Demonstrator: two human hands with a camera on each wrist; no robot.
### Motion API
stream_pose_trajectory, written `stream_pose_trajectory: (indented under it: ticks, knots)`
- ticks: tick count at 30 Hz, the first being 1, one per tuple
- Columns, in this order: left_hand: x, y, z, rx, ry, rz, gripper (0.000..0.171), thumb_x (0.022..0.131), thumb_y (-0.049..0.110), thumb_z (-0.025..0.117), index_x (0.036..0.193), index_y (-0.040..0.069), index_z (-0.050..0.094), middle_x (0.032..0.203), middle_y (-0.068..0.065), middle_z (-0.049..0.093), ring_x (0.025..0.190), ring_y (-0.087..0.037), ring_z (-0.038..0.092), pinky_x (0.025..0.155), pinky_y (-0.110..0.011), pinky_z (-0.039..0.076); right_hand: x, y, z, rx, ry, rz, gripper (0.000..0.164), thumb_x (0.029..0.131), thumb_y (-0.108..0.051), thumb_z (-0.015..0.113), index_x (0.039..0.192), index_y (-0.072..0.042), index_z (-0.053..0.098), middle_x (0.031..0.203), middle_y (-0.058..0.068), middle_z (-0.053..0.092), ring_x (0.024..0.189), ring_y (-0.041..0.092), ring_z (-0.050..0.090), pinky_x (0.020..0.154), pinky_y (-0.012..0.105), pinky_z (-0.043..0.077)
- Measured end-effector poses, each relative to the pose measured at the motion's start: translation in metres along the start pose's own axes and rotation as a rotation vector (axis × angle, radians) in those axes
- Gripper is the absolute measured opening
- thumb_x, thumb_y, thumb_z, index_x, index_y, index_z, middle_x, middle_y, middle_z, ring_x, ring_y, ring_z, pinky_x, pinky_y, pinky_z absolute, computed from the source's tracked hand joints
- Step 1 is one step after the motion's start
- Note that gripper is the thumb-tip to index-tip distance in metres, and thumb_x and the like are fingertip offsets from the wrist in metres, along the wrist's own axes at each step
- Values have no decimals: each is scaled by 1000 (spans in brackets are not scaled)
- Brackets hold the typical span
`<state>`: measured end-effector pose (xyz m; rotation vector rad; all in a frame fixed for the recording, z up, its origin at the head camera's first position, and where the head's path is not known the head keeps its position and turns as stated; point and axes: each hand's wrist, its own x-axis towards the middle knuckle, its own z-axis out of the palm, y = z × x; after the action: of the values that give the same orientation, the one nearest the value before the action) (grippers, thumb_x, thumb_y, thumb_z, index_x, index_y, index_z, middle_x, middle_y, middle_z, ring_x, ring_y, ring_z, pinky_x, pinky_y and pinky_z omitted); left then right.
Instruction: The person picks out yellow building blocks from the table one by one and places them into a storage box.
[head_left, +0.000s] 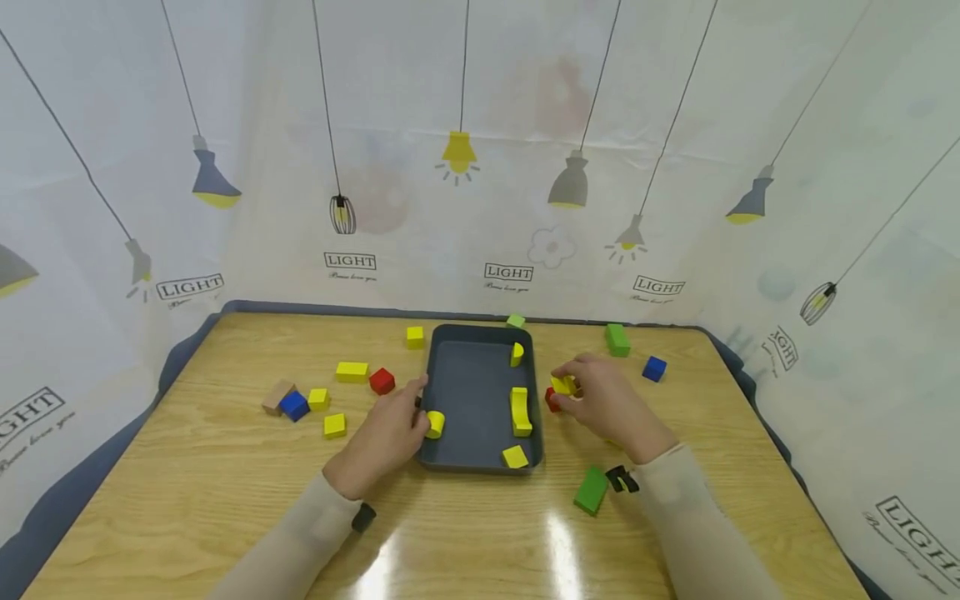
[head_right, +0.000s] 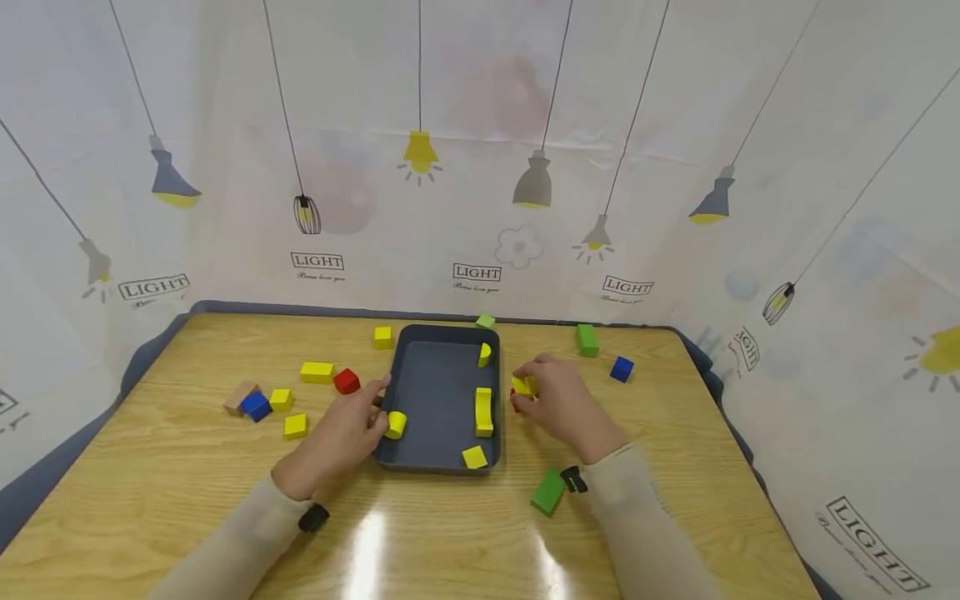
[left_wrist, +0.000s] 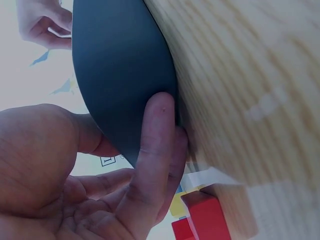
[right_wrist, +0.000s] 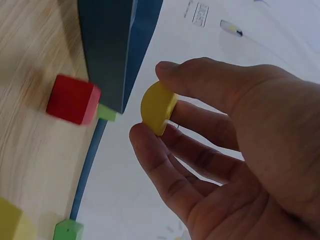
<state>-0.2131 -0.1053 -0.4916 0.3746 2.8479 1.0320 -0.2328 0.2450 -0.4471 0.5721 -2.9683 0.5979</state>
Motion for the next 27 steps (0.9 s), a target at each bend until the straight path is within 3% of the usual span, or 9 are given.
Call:
stream_pose_trajectory:
  ticks: [11,17,27]
  knots:
    - [2,-2,0,-6,-7,-1,64,112,4,64,173,-5,48,100,-9,70,80,-17,61,70,-26,54,0,-45,16,59,-51,-146,32,100,-13,93,127,1,85,108,10,78,78,10,57,66,21,53]
    - [0,-1,-1,-11,0,7,63,111,3,64,172,-6,49,98,-8,69,79,-17,60,68,-26,54,7,-67,30,59,-102,-200,29,99,-17,95,122,-2,86,108,7,80,81,11,60,69,19,55]
    - [1,-2,-1,-5,-5,0,63,112,4,64,172,-5,49,91,-7,64,77,-17,59,68,-26,53,19,-94,52,28,-165,-291,24,99,-19,95,115,-4,87,106,8,85,87,15,72,82,28,67]
